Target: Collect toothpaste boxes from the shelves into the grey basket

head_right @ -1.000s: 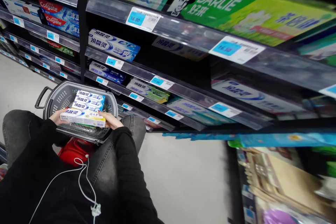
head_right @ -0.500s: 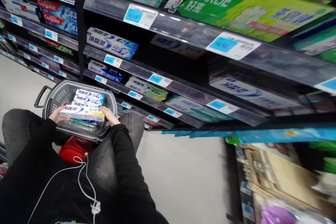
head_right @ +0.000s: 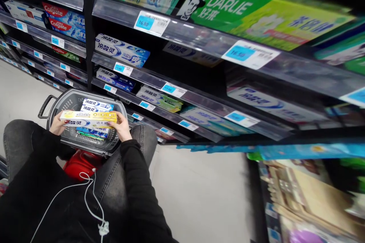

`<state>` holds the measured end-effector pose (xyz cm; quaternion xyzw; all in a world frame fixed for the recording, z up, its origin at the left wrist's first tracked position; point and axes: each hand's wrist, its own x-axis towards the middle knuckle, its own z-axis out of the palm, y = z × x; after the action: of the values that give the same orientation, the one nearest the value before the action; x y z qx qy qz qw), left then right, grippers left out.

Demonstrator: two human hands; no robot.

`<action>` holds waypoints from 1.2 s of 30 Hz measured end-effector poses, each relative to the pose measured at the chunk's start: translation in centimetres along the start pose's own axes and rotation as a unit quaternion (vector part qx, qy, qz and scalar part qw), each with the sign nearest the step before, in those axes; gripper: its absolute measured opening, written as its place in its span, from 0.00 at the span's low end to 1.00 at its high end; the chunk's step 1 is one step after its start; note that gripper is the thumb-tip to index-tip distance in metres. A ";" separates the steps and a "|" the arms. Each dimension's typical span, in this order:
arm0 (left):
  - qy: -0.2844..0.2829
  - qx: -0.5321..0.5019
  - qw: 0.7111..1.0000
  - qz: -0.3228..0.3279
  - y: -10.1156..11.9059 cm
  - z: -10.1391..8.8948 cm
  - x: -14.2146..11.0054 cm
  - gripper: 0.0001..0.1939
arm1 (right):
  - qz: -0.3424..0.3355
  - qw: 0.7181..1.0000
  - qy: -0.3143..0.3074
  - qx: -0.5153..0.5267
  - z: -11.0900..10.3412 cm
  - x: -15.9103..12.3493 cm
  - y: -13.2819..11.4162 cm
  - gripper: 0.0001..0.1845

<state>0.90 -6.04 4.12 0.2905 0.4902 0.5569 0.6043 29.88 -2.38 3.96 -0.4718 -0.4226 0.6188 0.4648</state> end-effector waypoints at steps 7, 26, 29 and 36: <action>-0.141 0.030 0.989 0.034 2.0 3.6 -3.2 0.53 | 0.160 0.976 0.033 0.146 0.5 2.2 1.5 0.21; -0.017 0.421 0.861 0.286 6.3 13.3 -11.4 0.30 | 0.270 0.942 -0.126 0.153 2.1 2.1 3.0 0.28; -0.010 0.414 0.868 0.273 6.5 13.3 -11.5 0.30 | 0.270 0.940 -0.130 0.161 2.2 2.0 2.9 0.27; -0.007 0.370 0.896 0.248 6.8 13.3 -11.5 0.30 | 0.278 0.939 -0.124 0.163 2.2 2.1 2.9 0.25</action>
<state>11.59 -13.00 17.91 0.6088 0.5686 0.4651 0.2995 27.01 -1.17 1.22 -0.4082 -0.2225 0.8369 0.2888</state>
